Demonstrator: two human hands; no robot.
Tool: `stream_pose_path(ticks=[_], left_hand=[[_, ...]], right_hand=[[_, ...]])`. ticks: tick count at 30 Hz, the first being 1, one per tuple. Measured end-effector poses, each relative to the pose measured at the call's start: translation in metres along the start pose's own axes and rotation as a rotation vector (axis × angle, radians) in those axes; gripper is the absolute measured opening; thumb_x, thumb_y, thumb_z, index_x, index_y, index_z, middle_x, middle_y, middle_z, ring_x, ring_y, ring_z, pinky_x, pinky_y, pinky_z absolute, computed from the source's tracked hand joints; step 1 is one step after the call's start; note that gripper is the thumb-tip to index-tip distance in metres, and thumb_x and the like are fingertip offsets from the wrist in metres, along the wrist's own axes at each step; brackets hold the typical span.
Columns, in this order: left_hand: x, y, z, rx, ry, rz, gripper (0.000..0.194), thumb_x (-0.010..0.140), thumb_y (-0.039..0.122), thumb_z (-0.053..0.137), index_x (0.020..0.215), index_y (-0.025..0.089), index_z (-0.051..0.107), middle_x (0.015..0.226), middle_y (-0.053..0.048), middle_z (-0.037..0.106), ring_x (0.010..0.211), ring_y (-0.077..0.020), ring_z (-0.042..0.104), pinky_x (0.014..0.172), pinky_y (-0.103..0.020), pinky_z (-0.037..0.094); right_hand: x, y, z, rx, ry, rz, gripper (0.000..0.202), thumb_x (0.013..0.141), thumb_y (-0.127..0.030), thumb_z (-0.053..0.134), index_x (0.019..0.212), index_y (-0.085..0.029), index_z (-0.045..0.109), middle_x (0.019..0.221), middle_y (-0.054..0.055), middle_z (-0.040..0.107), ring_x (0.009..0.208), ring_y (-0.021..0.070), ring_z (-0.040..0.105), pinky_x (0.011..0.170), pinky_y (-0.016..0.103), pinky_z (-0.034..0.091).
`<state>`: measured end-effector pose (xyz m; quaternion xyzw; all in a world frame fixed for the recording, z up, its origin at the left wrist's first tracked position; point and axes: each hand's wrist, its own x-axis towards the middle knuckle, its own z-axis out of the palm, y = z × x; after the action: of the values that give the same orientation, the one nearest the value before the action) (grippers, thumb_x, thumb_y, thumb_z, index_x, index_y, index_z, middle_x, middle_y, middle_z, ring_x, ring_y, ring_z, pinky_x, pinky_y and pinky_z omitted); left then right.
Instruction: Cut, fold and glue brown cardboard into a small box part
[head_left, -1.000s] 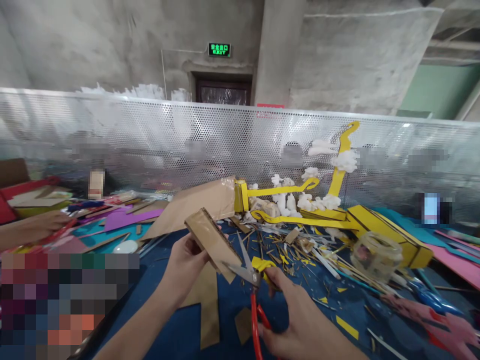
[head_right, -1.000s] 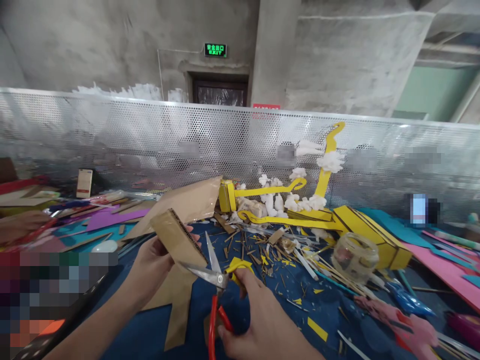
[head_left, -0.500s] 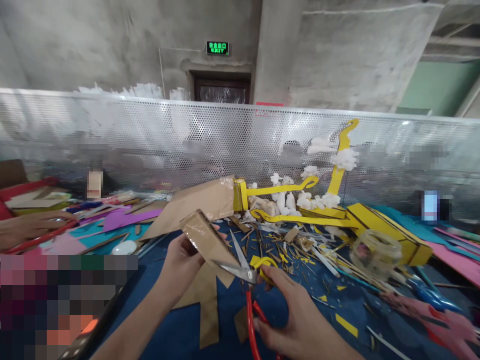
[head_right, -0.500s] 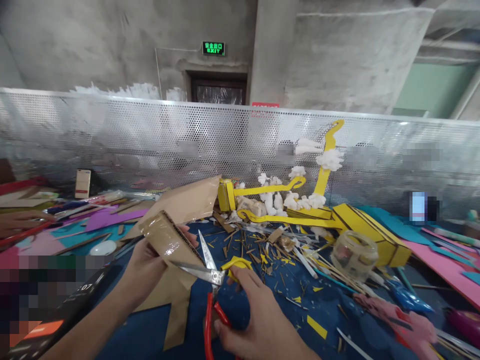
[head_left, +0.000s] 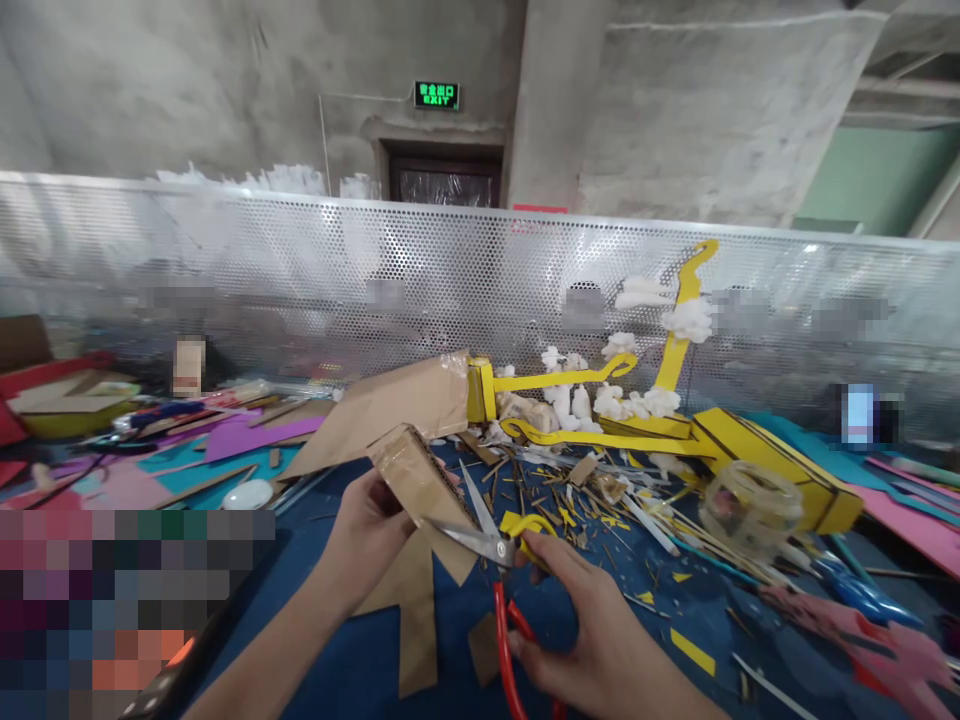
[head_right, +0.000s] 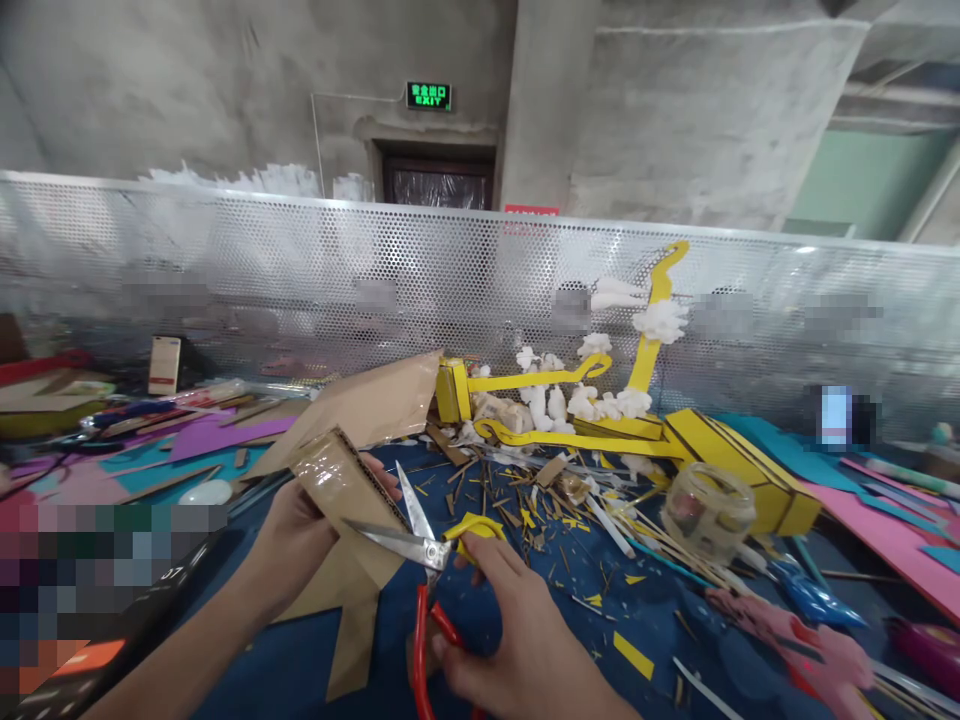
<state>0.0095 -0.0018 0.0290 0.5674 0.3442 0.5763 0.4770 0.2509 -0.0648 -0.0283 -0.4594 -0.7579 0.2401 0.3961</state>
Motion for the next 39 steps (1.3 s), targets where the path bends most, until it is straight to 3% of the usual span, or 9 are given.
stream_pose_path(ticks=[4,10,18,24,30,39], left_hand=[[0.000,0.000,-0.001,0.008,-0.017,-0.005,0.031,0.066,0.021,0.089,0.094,0.018,0.076,0.088,-0.005,0.080,0.075,-0.0253,0.076,0.070,-0.037,0.065],[0.000,0.004,-0.001,0.054,-0.008,-0.015,0.029,0.063,0.018,0.089,0.089,0.018,0.075,0.086,-0.005,0.080,0.077,-0.0247,0.075,0.066,-0.032,0.062],[0.000,0.007,-0.002,0.074,-0.001,-0.023,0.029,0.061,0.013,0.088,0.086,0.017,0.074,0.086,-0.003,0.080,0.077,-0.0227,0.074,0.068,-0.028,0.060],[0.002,0.007,-0.004,0.084,-0.010,-0.027,0.027,0.062,0.016,0.087,0.085,0.016,0.074,0.083,-0.003,0.080,0.076,-0.0214,0.074,0.070,-0.029,0.059],[0.004,-0.002,-0.009,0.163,0.043,-0.035,0.030,0.063,0.022,0.087,0.089,0.015,0.075,0.084,-0.003,0.079,0.079,-0.0215,0.073,0.071,-0.029,0.059],[0.007,-0.004,-0.011,0.174,0.062,-0.037,0.024,0.064,0.024,0.085,0.084,0.016,0.074,0.083,-0.003,0.081,0.079,-0.0220,0.074,0.071,-0.029,0.060]], right_hand=[[0.000,-0.001,-0.004,0.019,-0.037,0.000,0.062,0.074,-0.017,0.076,0.133,-0.027,0.061,0.126,0.008,0.071,0.112,0.0306,0.067,0.094,0.039,0.055],[0.001,0.001,-0.006,0.033,-0.070,-0.031,0.050,0.078,-0.018,0.075,0.126,-0.026,0.063,0.110,0.003,0.073,0.094,0.0244,0.068,0.083,0.033,0.053],[0.004,-0.004,-0.008,0.057,-0.166,0.043,0.024,0.083,-0.012,0.068,0.103,-0.024,0.063,0.097,-0.002,0.070,0.085,0.0170,0.061,0.075,0.025,0.047],[0.005,0.000,-0.006,0.057,-0.156,0.059,0.024,0.080,-0.005,0.066,0.095,-0.024,0.060,0.088,-0.005,0.067,0.078,0.0146,0.058,0.069,0.022,0.043],[0.005,0.007,0.000,0.063,-0.136,0.058,0.020,0.082,-0.007,0.067,0.094,-0.022,0.061,0.084,-0.005,0.066,0.074,0.0142,0.056,0.066,0.021,0.041],[0.003,-0.001,-0.001,0.102,-0.158,0.084,0.009,0.088,-0.015,0.064,0.088,-0.022,0.058,0.078,-0.005,0.061,0.069,0.0136,0.051,0.062,0.022,0.037]])
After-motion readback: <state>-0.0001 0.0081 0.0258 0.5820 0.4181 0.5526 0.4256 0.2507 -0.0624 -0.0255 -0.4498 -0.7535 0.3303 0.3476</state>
